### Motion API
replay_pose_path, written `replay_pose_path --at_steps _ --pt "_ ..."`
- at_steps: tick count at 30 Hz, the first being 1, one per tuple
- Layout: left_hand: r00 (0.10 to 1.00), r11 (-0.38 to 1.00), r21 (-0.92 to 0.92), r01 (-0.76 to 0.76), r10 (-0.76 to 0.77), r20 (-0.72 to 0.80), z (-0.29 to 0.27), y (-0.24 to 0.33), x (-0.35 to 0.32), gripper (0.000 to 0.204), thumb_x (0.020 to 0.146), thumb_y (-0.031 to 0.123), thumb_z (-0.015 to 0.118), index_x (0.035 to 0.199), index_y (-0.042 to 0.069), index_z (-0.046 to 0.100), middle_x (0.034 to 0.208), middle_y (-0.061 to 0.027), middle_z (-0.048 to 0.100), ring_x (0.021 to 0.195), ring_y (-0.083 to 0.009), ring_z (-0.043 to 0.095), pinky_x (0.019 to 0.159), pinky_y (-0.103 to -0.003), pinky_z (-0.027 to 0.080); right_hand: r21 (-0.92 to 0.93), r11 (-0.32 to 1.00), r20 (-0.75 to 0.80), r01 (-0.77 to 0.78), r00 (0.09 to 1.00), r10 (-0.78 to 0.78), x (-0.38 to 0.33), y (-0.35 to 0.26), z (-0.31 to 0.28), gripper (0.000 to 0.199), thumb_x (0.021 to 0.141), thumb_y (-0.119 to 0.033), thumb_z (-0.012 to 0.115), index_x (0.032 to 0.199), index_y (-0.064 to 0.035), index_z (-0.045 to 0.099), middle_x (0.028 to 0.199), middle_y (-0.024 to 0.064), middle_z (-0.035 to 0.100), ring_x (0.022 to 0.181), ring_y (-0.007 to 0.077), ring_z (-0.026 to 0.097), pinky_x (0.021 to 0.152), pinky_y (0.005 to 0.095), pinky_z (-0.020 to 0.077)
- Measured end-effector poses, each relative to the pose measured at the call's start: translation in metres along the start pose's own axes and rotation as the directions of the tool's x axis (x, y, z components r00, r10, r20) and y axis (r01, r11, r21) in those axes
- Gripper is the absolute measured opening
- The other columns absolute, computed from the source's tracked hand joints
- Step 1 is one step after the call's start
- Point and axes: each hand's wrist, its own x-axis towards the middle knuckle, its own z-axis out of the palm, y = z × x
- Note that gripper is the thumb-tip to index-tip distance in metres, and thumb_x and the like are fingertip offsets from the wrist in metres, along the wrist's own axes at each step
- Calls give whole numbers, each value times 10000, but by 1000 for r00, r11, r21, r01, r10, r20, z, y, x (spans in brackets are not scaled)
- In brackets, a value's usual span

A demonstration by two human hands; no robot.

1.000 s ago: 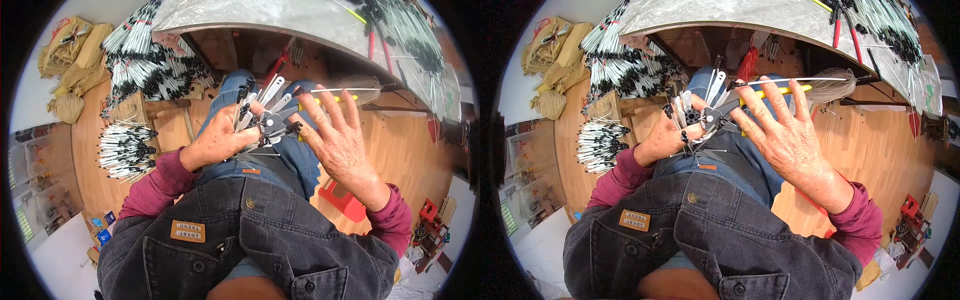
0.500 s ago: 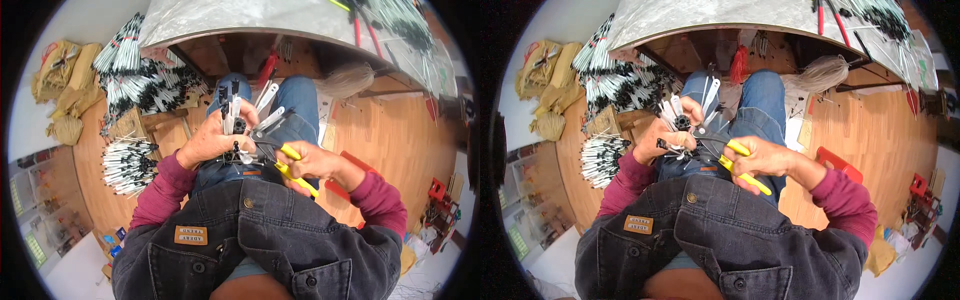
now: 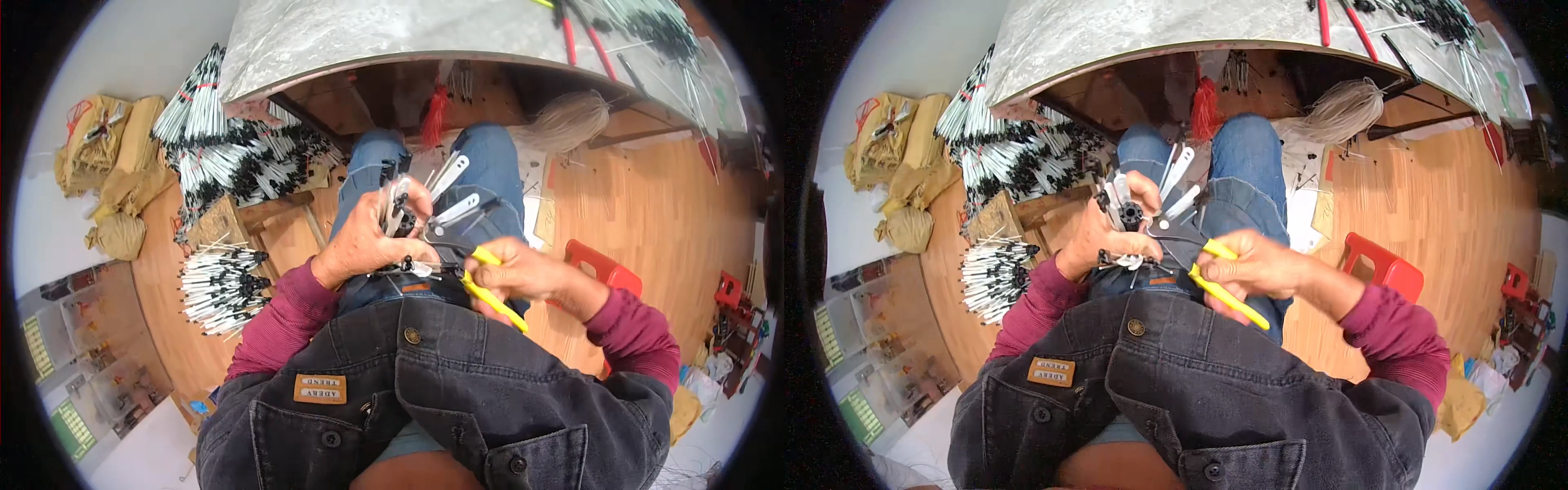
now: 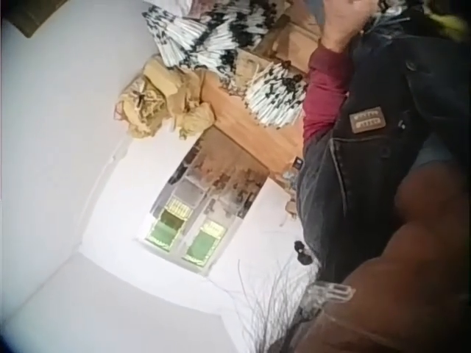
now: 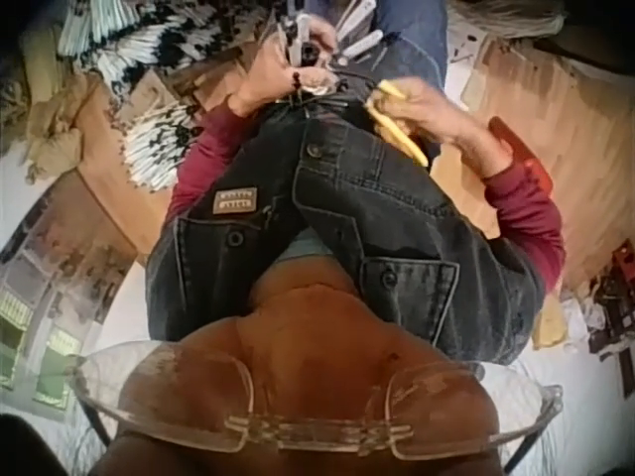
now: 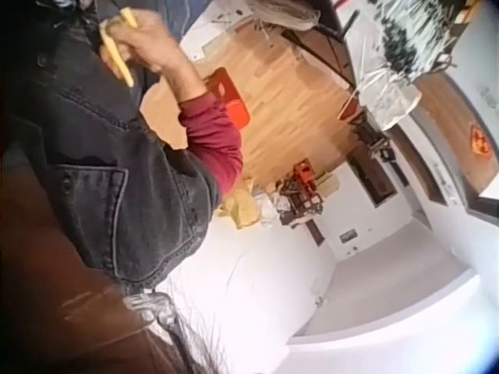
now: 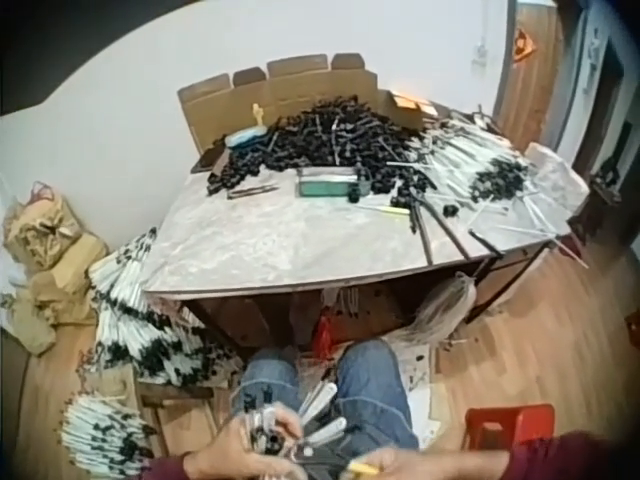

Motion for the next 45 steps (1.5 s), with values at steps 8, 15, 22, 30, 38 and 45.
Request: replay_pose_path --at_steps 8,15,22,30,38,45 --pt "997 998 -56 32 -36 -62 3 -5 8 429 514 98 752 855 32 500 753 13 482 664 -54 460 580 -193 380 -872 441 -17 215 885 -465 6 -30 -7 291 776 -152 574 981 -11 424 669 126 552 447 196 552 413 266 459" --pt "999 999 -41 -21 20 -28 6 -6 8 449 501 92 763 862 25 503 758 9 488 658 -52 467 567 -193 387 362 915 59 -178 984 168 -5 -7 -2 306 767 -173 588 961 3 430 676 107 561 499 173 568 462 270 467" --pt "968 981 70 -182 191 -165 12 -18 13 421 520 73 763 854 32 511 778 -3 496 610 -61 466 536 -191 386 -905 420 -82 64 944 -321 -7 -29 3 306 793 -256 576 949 -24 451 611 109 549 492 165 560 450 295 472" --pt "996 992 101 -70 76 -56 10 -18 4 399 513 102 781 813 30 528 782 -16 507 612 -68 485 532 -193 391 406 870 138 -280 960 244 -7 2 -17 440 715 -297 654 981 -20 440 641 90 542 571 168 575 482 279 446" --pt "983 989 70 -133 141 -120 7 -22 8 416 514 107 790 831 17 536 801 -25 521 640 -74 505 538 -200 407 -760 643 -46 90 981 -191 -6 -41 1 349 802 -256 559 1012 -1 447 652 126 547 480 213 553 476 277 474" --pt "991 994 -64 -87 80 -110 -7 -19 6 397 521 130 791 809 13 545 785 -24 532 673 -78 505 596 -204 415 121 992 -245 -29 968 59 -6 -23 11 314 821 -231 525 1014 3 446 639 159 558 437 226 547 448 265 475"
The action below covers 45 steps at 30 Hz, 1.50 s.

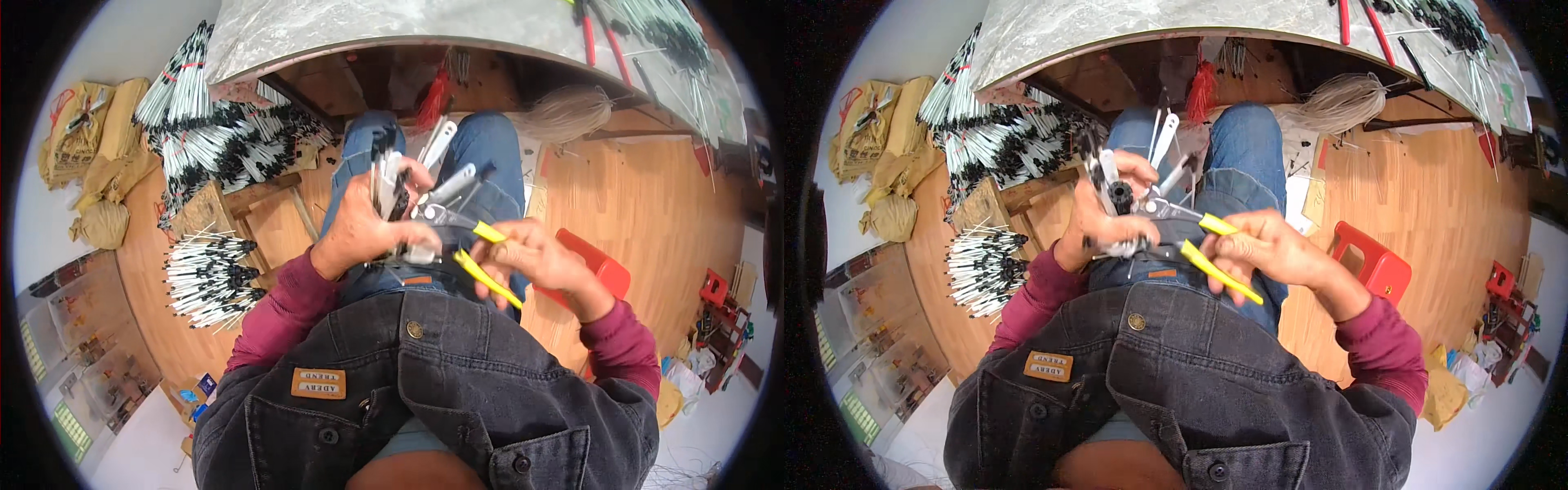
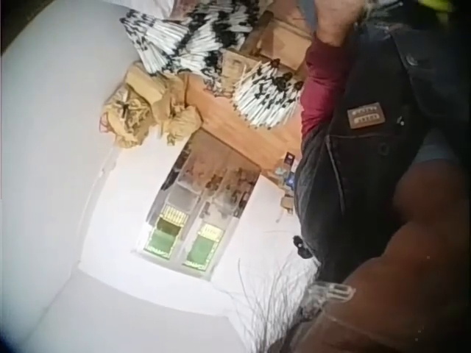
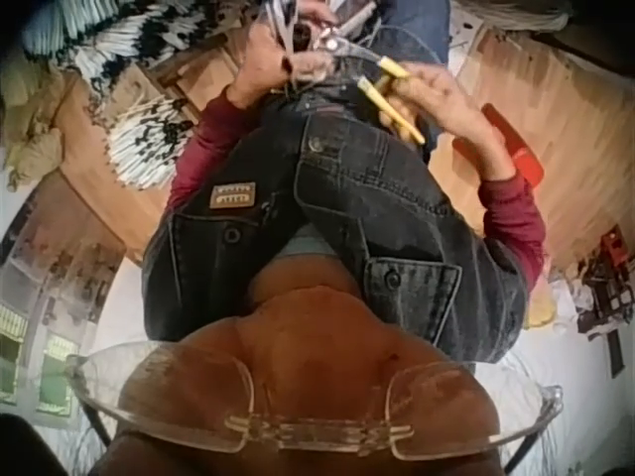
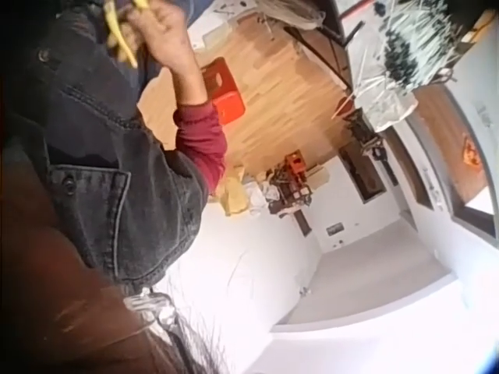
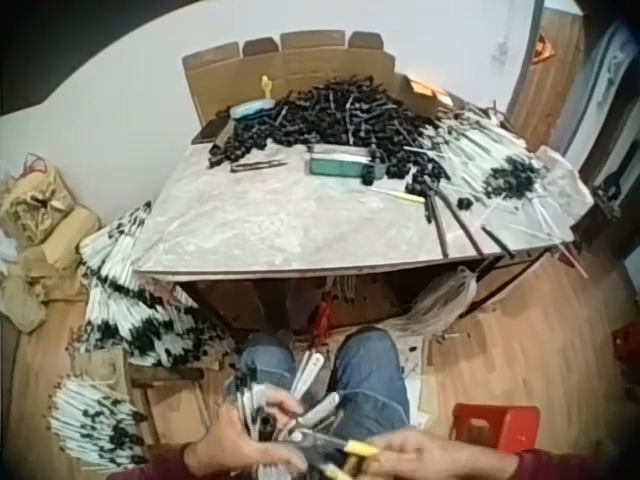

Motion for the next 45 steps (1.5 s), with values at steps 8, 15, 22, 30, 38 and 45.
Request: replay_pose_path --at_steps 8,15,22,30,38,45 --pt "999 996 82 -34 32 21 5 5 -2 404 511 147 794 811 22 554 768 -14 529 674 -82 493 605 -212 401 35 996 380 -77 923 58 16 25 -31 378 750 -210 612 1028 -22 439 677 154 562 535 219 573 495 270 472" --pt "995 997 70 -44 50 -81 6 -3 -4 384 511 131 780 803 26 553 753 -9 520 654 -82 484 587 -214 397 -949 213 50 232 777 -627 8 -4 3 405 700 -176 653 1024 -37 454 756 111 573 698 185 585 589 268 455" --pt "996 997 57 -53 57 -69 11 1 -4 350 507 109 773 762 27 548 735 -8 515 642 -78 485 564 -208 389 -503 864 49 12 999 14 7 6 -3 300 814 -233 545 1002 -10 475 834 65 573 731 137 558 631 264 448" --pt "999 993 117 -27 24 26 11 0 -8 342 489 85 782 713 49 526 662 22 501 597 -60 462 533 -196 367 -301 952 18 -50 998 58 -4 -10 23 303 853 -294 486 980 -19 482 722 30 535 623 98 519 572 238 420" --pt "997 998 64 4 -9 70 13 5 -6 354 487 108 791 691 56 506 639 27 475 588 -50 433 515 -200 348 -360 924 76 -130 983 168 0 -5 9 290 837 -300 504 954 -38 464 683 14 492 571 84 474 525 221 389" --pt "990 998 25 62 -65 128 14 0 -8 345 509 142 783 686 48 503 627 13 471 573 -72 440 513 -218 350 -346 938 73 -13 996 41 8 17 10 285 846 -338 484 903 -60 457 616 -15 440 518 70 414 492 215 354"
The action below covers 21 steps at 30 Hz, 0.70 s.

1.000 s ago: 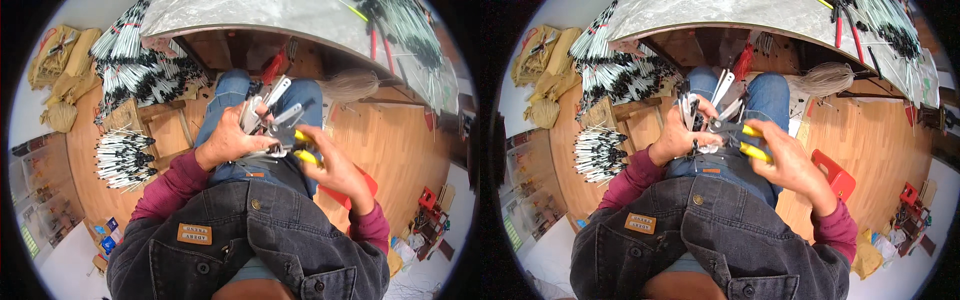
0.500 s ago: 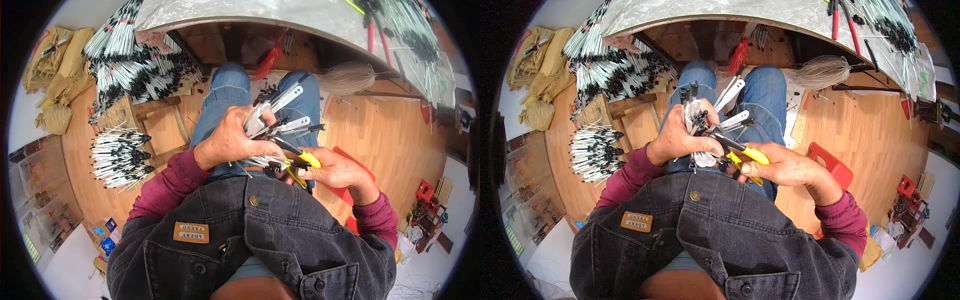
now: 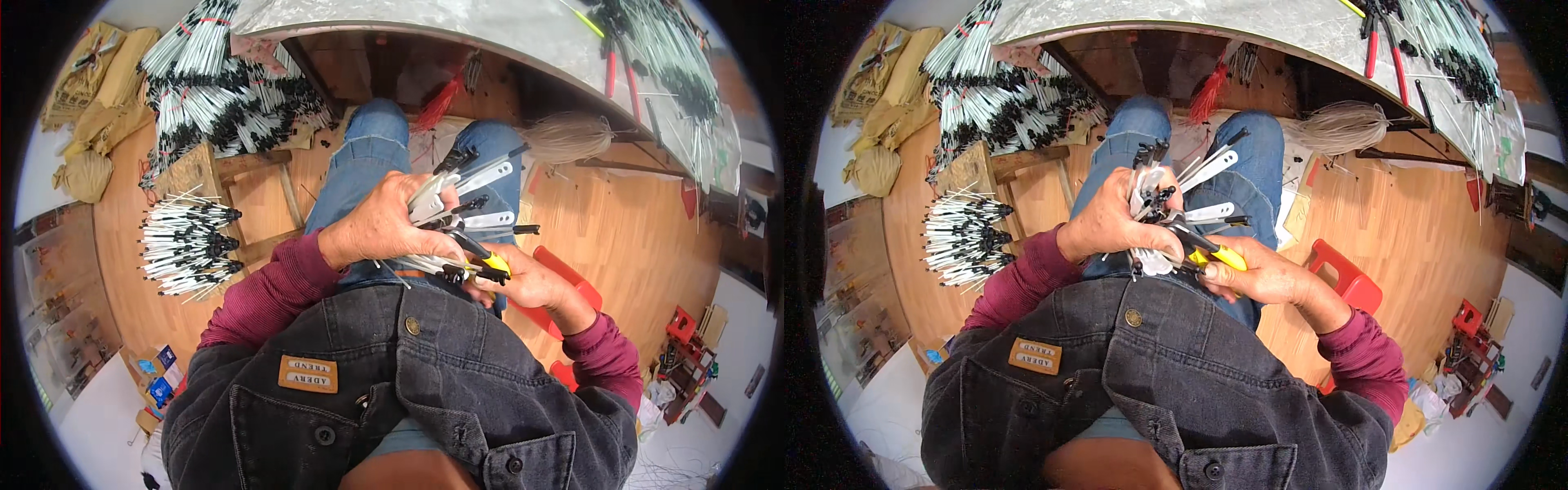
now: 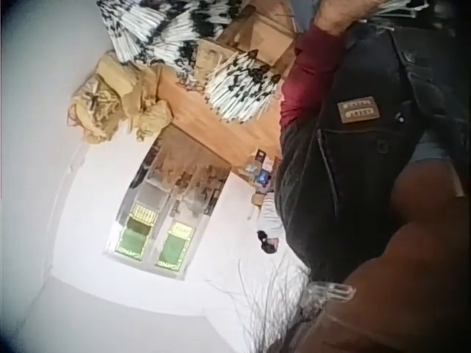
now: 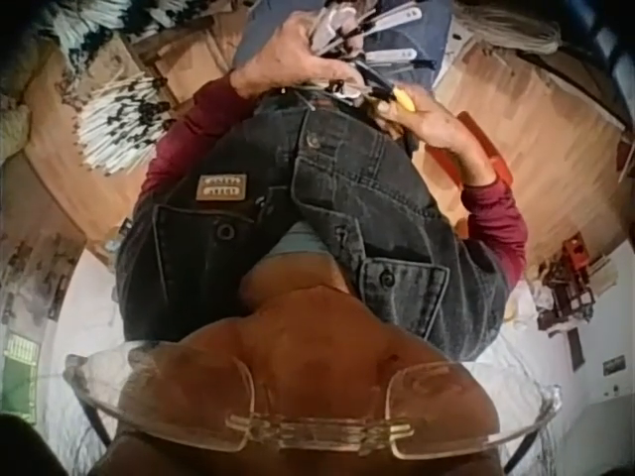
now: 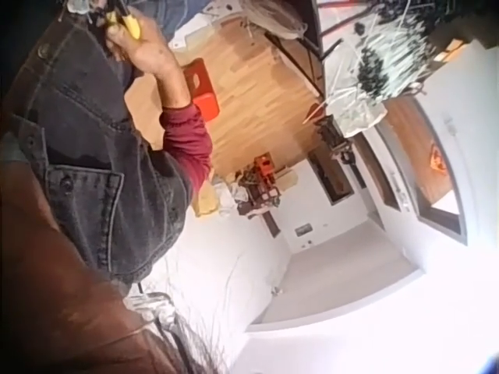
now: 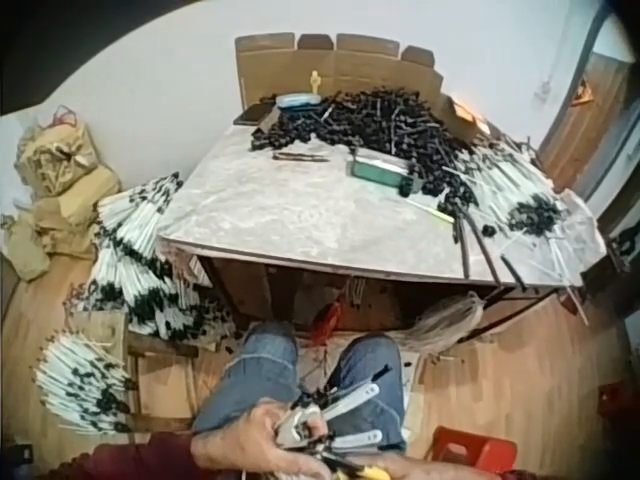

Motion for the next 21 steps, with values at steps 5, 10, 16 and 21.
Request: replay_pose_path --at_steps 5,10,16,21 --pt "999 1000 -30 -1 -1 -55 1 3 -1 341 513 151 782 677 49 501 617 14 469 566 -76 441 508 -221 350 -44 997 -12 55 998 -56 2 7 14 290 854 -353 464 877 -64 454 603 -23 418 493 62 392 454 203 333" --pt "998 997 28 -65 65 7 1 8 -5 343 513 167 784 667 52 500 605 11 470 562 -76 444 498 -224 349 10 998 0 63 998 -63 -2 3 20 302 857 -359 456 835 -57 463 594 -19 422 474 58 393 417 206 325" --pt "992 990 103 -98 88 91 4 11 -3 319 556 139 771 680 46 491 578 31 445 562 -40 407 484 -216 339 31 972 48 -235 971 233 -20 -26 9 279 857 -312 463 829 -34 477 591 -8 442 470 69 414 430 212 348" --pt "986 986 116 -123 107 130 7 7 0 316 563 136 768 679 48 487 566 30 433 555 -38 403 472 -217 333 -78 921 -41 -382 924 380 -27 -45 12 264 853 -286 477 842 -23 489 597 9 462 485 86 444 449 232 377"
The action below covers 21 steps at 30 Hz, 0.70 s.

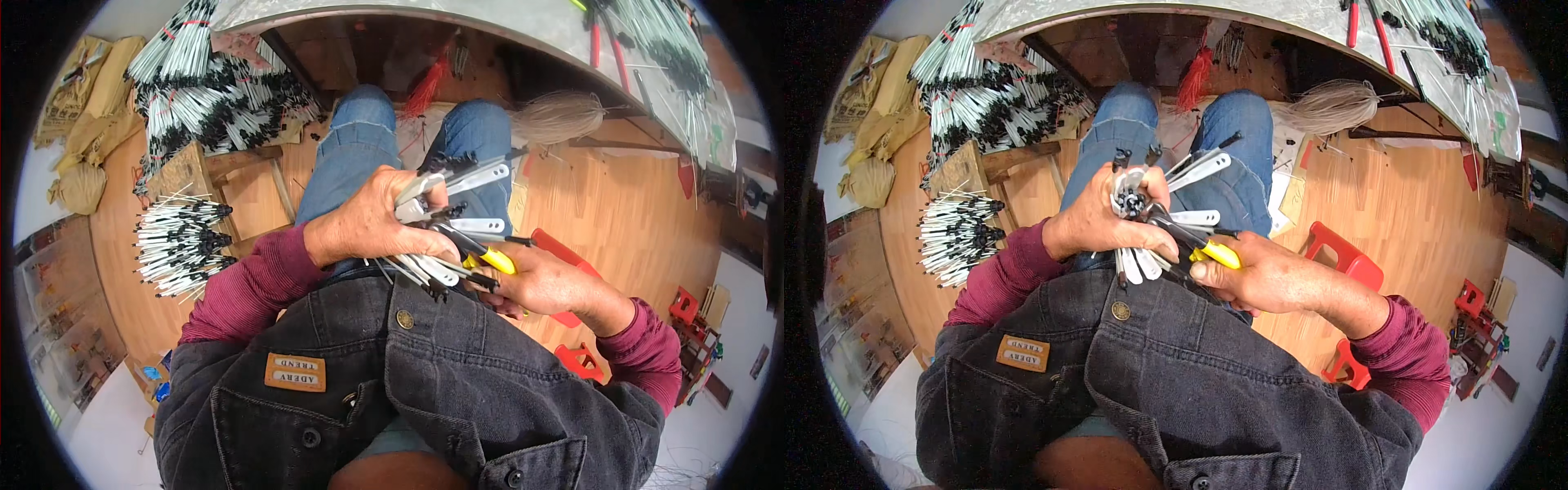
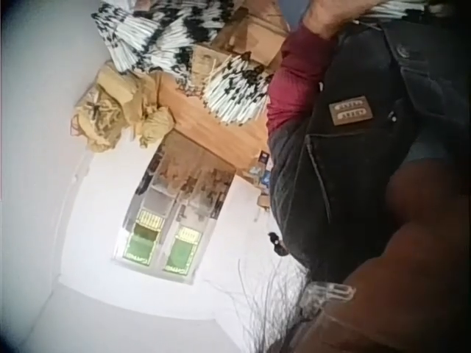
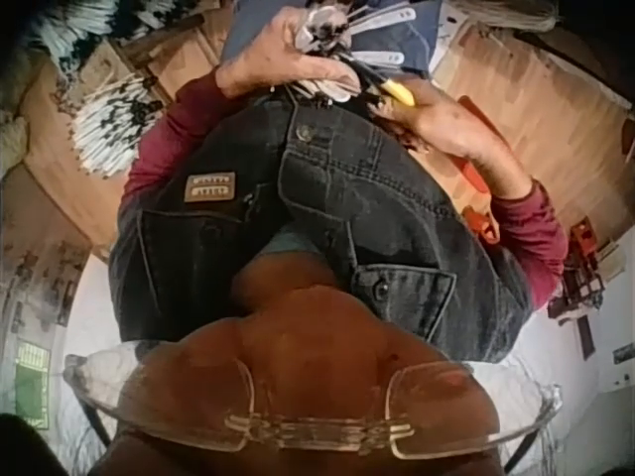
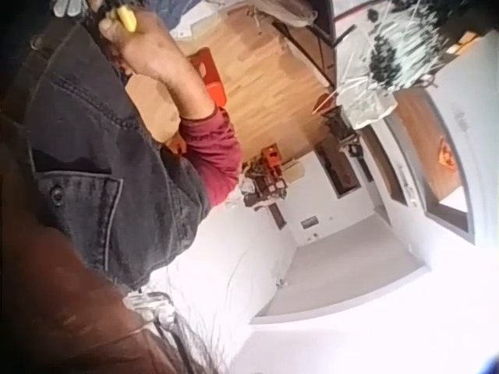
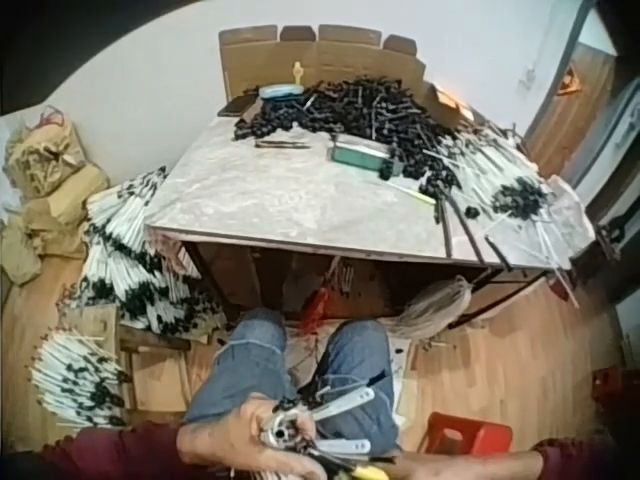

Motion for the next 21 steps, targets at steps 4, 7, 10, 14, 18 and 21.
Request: replay_pose_path --at_steps 4,7,10,14,18,21 --pt "994 998 58 -18 25 -109 -4 -4 -7 323 544 168 774 666 52 497 584 10 496 542 -68 464 481 -231 360 -215 974 -146 65 984 -98 10 -4 8 256 840 -275 499 849 -20 491 598 24 470 528 103 470 471 265 395" --pt "964 993 -108 -52 22 -265 0 -8 -14 286 595 164 747 702 44 510 616 -3 530 575 -56 477 511 -230 389 -419 893 -267 164 918 -293 16 -16 20 233 817 -219 521 888 1 493 602 54 472 583 120 463 530 281 395" --pt "874 992 53 -113 125 -469 -11 -10 -8 229 711 208 661 750 21 535 652 -23 564 574 -94 524 520 -262 418 -396 885 -360 243 846 -394 34 -6 15 174 843 -209 504 861 -41 463 561 -36 396 469 49 368 414 202 316" --pt "619 955 -116 -272 82 -781 -41 -15 -38 221 791 246 569 754 28 558 692 -26 580 582 -122 543 535 -274 432 -535 740 -295 406 731 -615 60 -35 14 193 841 -216 511 862 -30 469 599 -24 412 533 73 369 476 221 333" --pt "333 531 -478 -699 -349 -876 -101 -31 -124 347 885 325 354 1023 42 500 914 -79 577 799 -208 575 686 -320 485 -550 683 -260 480 679 -687 70 -60 15 194 842 -215 513 857 -25 473 640 -18 423 570 72 367 500 215 332" --pt "384 517 -366 -774 -75 -920 -143 -45 -215 379 869 368 372 1060 66 497 967 -73 573 831 -228 569 737 -361 472 -525 686 -259 504 673 -693 80 -72 11 203 845 -226 512 878 -30 470 626 -27 406 537 52 357 468 193 307"
